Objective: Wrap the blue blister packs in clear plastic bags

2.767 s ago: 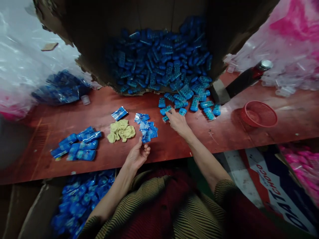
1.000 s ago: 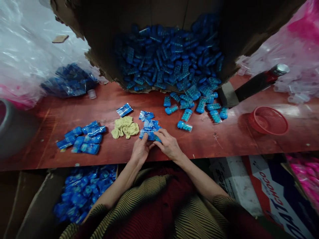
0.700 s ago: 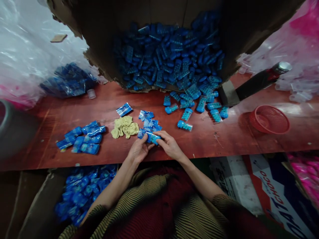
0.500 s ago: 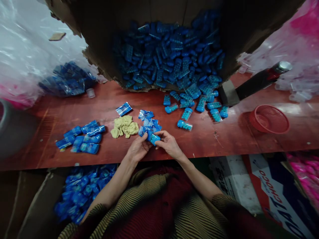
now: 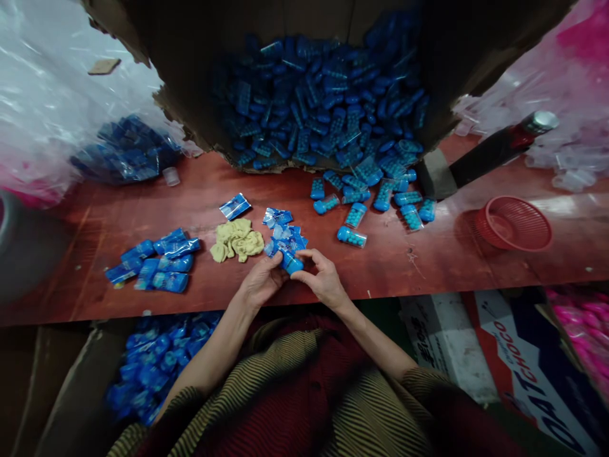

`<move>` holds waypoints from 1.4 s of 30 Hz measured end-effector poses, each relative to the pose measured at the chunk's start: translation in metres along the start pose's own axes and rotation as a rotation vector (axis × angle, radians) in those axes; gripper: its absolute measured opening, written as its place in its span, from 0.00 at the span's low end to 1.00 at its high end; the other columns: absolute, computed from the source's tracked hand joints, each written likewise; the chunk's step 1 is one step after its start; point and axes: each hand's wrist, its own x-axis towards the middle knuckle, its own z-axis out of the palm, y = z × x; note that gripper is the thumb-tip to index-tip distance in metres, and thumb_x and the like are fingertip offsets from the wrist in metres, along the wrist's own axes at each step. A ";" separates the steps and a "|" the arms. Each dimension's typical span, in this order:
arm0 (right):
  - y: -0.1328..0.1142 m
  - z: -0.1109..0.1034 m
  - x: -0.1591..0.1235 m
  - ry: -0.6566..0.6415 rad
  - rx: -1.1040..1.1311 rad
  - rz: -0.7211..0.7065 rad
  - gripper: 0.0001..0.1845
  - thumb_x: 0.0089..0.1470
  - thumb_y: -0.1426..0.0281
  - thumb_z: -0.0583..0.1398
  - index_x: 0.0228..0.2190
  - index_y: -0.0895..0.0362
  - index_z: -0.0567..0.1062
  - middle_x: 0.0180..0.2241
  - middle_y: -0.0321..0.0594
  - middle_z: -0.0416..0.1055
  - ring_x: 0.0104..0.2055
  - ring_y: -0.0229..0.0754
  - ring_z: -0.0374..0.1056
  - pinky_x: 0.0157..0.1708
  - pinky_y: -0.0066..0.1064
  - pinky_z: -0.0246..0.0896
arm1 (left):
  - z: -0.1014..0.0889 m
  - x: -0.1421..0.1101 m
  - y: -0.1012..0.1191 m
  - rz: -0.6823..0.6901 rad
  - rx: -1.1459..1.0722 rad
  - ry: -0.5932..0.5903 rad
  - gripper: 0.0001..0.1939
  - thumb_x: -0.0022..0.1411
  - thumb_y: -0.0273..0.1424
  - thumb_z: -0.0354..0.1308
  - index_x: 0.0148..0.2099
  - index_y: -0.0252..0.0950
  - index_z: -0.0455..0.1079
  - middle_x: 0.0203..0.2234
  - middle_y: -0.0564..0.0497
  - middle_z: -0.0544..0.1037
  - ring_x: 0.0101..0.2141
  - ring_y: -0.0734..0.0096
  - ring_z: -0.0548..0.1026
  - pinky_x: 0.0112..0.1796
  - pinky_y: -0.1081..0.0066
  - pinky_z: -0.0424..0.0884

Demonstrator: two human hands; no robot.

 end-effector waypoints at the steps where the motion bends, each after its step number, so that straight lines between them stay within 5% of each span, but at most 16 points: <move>1: -0.001 -0.003 0.002 -0.020 -0.015 -0.011 0.24 0.46 0.63 0.66 0.47 0.51 0.71 0.39 0.38 0.70 0.42 0.43 0.67 0.46 0.38 0.63 | -0.003 0.000 0.001 -0.028 0.006 -0.025 0.04 0.57 0.23 0.57 0.36 0.30 0.72 0.26 0.48 0.79 0.27 0.71 0.77 0.29 0.74 0.73; 5: -0.002 -0.009 0.006 -0.135 0.017 -0.004 0.48 0.38 0.60 0.70 0.59 0.48 0.58 0.54 0.43 0.61 0.56 0.48 0.59 0.57 0.43 0.54 | -0.007 -0.002 0.001 -0.131 -0.020 -0.061 0.05 0.56 0.24 0.58 0.37 0.31 0.71 0.26 0.46 0.79 0.30 0.64 0.79 0.29 0.71 0.74; 8: -0.003 -0.011 0.007 -0.288 0.204 0.064 0.52 0.38 0.58 0.69 0.61 0.47 0.53 0.59 0.44 0.57 0.59 0.48 0.57 0.56 0.41 0.56 | -0.007 -0.002 -0.001 -0.192 -0.041 -0.092 0.07 0.55 0.23 0.59 0.39 0.31 0.71 0.27 0.45 0.79 0.33 0.60 0.79 0.31 0.69 0.74; 12: -0.007 -0.012 0.007 -0.354 0.287 0.118 0.52 0.37 0.60 0.70 0.61 0.47 0.54 0.59 0.42 0.59 0.61 0.48 0.54 0.57 0.39 0.55 | -0.005 -0.002 -0.003 -0.215 -0.017 -0.139 0.11 0.56 0.22 0.57 0.43 0.32 0.71 0.28 0.44 0.79 0.34 0.58 0.79 0.29 0.70 0.74; 17: -0.007 -0.013 0.006 -0.330 0.319 0.198 0.49 0.40 0.67 0.68 0.61 0.45 0.55 0.57 0.39 0.61 0.56 0.46 0.62 0.53 0.38 0.61 | -0.001 -0.004 -0.009 -0.204 -0.003 -0.175 0.08 0.58 0.23 0.55 0.41 0.28 0.72 0.28 0.41 0.79 0.29 0.62 0.79 0.28 0.71 0.74; 30: -0.005 -0.009 0.004 -0.210 0.235 0.164 0.36 0.45 0.71 0.61 0.57 0.50 0.63 0.45 0.36 0.72 0.41 0.38 0.67 0.49 0.35 0.62 | 0.025 -0.018 -0.026 -0.065 -0.087 -0.030 0.09 0.62 0.28 0.54 0.34 0.29 0.73 0.21 0.48 0.77 0.23 0.73 0.76 0.28 0.77 0.73; 37: 0.004 -0.003 0.003 -0.172 0.347 0.258 0.35 0.45 0.69 0.62 0.56 0.49 0.64 0.36 0.33 0.73 0.32 0.35 0.66 0.39 0.29 0.65 | 0.022 -0.018 -0.032 -0.035 -0.076 -0.110 0.08 0.61 0.30 0.56 0.34 0.30 0.74 0.25 0.47 0.79 0.28 0.72 0.78 0.38 0.72 0.74; 42: 0.009 0.001 0.011 -0.250 0.356 0.166 0.37 0.44 0.69 0.63 0.57 0.49 0.62 0.44 0.36 0.70 0.39 0.36 0.66 0.44 0.29 0.63 | 0.011 -0.022 -0.018 0.006 -0.066 -0.059 0.12 0.63 0.31 0.51 0.36 0.31 0.74 0.27 0.47 0.80 0.33 0.67 0.79 0.41 0.66 0.74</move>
